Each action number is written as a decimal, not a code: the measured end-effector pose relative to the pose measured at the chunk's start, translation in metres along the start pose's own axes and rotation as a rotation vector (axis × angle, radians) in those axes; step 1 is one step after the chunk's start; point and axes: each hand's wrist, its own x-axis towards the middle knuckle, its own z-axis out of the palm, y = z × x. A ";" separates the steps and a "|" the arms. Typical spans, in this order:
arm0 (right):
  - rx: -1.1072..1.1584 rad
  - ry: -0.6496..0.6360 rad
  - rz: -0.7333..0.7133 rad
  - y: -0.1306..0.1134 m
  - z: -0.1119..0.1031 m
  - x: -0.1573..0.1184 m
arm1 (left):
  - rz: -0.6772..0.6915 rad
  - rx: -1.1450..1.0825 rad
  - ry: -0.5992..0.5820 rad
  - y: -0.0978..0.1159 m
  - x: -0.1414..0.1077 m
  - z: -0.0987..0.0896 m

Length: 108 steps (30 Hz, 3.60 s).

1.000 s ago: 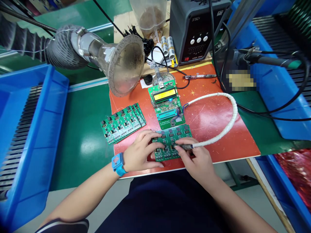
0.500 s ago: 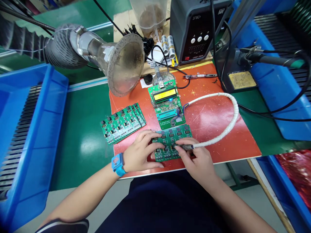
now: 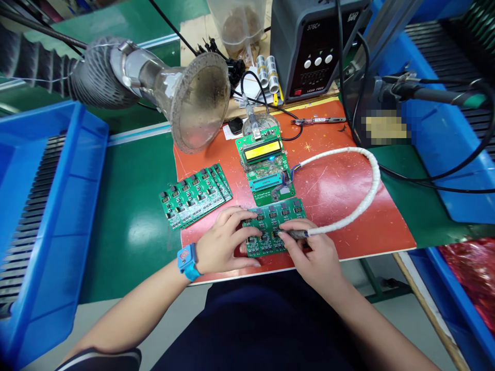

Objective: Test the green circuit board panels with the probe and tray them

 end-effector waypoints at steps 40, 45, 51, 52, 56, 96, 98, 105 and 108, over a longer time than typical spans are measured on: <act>0.050 -0.050 -0.037 -0.008 0.015 0.001 | 0.041 0.015 0.043 -0.002 -0.002 0.003; 0.041 -0.037 -0.097 -0.009 0.016 0.001 | 0.044 0.017 0.052 -0.001 -0.001 0.002; -0.001 0.063 -0.213 -0.010 0.022 0.004 | 0.031 0.017 0.045 -0.001 -0.001 0.003; -0.002 0.082 -0.234 -0.010 0.023 0.005 | 0.030 0.019 0.045 -0.001 -0.001 0.003; 0.004 0.102 -0.255 -0.011 0.024 0.006 | 0.034 0.020 0.047 -0.001 -0.002 0.003; 0.083 0.038 -0.183 -0.010 0.021 0.003 | -0.005 0.015 0.038 -0.002 -0.002 -0.001; 0.083 0.036 -0.188 -0.010 0.020 0.003 | -0.008 0.018 0.030 -0.002 -0.002 -0.002; 0.095 0.033 -0.186 -0.009 0.021 0.002 | 0.010 0.032 0.038 -0.002 -0.001 -0.001; 0.098 0.031 -0.190 -0.009 0.021 0.002 | 0.021 0.038 0.038 -0.002 -0.001 -0.001</act>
